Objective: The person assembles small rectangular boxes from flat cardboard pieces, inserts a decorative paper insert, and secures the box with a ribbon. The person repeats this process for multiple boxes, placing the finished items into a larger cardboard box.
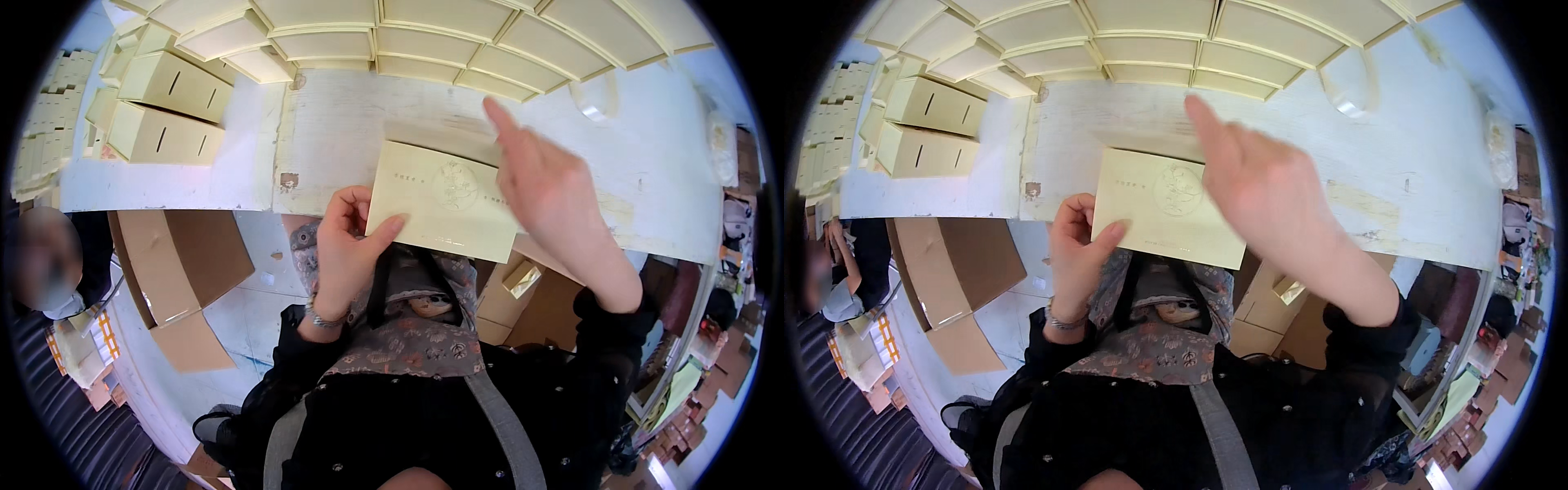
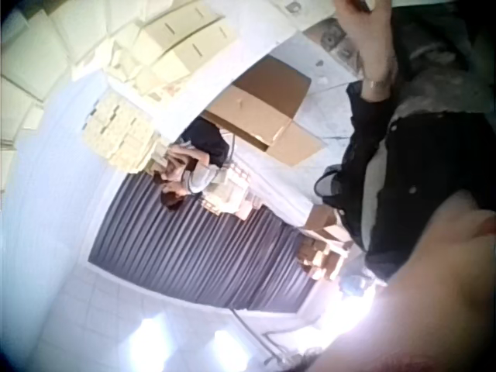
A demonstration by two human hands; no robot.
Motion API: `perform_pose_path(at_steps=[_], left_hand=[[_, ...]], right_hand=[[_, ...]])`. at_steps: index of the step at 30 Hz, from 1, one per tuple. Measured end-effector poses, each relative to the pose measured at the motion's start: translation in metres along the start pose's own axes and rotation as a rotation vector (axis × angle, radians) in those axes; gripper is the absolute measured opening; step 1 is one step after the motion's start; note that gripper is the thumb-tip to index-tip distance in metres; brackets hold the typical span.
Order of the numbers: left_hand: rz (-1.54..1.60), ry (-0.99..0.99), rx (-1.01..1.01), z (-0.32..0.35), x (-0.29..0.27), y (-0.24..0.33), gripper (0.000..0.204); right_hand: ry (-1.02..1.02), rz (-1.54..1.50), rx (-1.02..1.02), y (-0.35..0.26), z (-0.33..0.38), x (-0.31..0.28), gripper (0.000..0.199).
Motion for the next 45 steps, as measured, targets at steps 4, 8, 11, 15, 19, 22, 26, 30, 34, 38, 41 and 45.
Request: perform_pose_path(at_steps=[4, 8, 11, 15, 19, 22, 26, 30, 34, 38, 41, 45], left_hand=[[0.045, -0.238, 0.101, 0.0, -0.005, 0.012, 0.027], [-0.342, -0.34, 0.297, -0.003, -0.028, 0.02, 0.024], [-0.831, -0.455, 0.589, 0.002, -0.028, 0.05, 0.022], [-0.977, -0.348, 0.677, 0.006, -0.012, 0.064, 0.022], [-1.019, -0.359, 0.635, 0.007, -0.011, 0.064, 0.021], [-1.061, -0.377, 0.659, 0.003, -0.011, 0.062, 0.022], [-1.056, -0.329, 0.7, 0.006, -0.006, 0.063, 0.022], [-0.975, -0.285, 0.697, 0.001, -0.015, 0.053, 0.022], [-0.908, -0.187, 0.624, -0.001, -0.027, 0.055, 0.021], [-0.885, -0.11, 0.57, -0.008, -0.024, 0.051, 0.017], [-0.665, -0.016, 0.497, -0.016, -0.024, 0.04, 0.033], [-0.345, 0.393, 0.679, -0.021, -0.008, 0.025, 0.052]], right_hand=[[0.508, 0.146, -0.199, 0.032, 0.003, 0.021, 0.045], [0.408, -0.99, 0.243, 0.057, 0.022, 0.018, 0.022], [0.239, -1.195, 0.353, 0.061, 0.02, 0.017, 0.024], [0.648, -0.249, 0.172, 0.032, 0.016, 0.021, 0.026], [0.571, -0.073, -0.514, 0.019, 0.043, 0.024, 0.04], [0.018, -0.208, -0.393, 0.016, 0.021, 0.041, 0.038], [-0.31, 0.027, -0.312, -0.002, 0.011, 0.053, 0.027], [0.016, -0.505, -0.299, 0.028, 0.019, 0.04, 0.022], [1.367, -0.856, 0.619, 0.092, 0.165, -0.015, 0.023], [1.995, -0.018, 0.288, 0.078, 0.215, -0.054, 0.012], [1.498, 0.524, 0.216, 0.027, 0.197, -0.044, 0.019], [0.656, -0.734, 0.659, -0.034, 0.143, 0.016, 0.013]])
Point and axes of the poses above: each hand's wrist, its own z-axis away from the middle knuckle, its own x-axis out of the palm, y = z × x, the point moved 2 cm from there along -z, towards the middle knuckle, and after that the axes turned 13 degrees about -x, right-handed, at the moved point
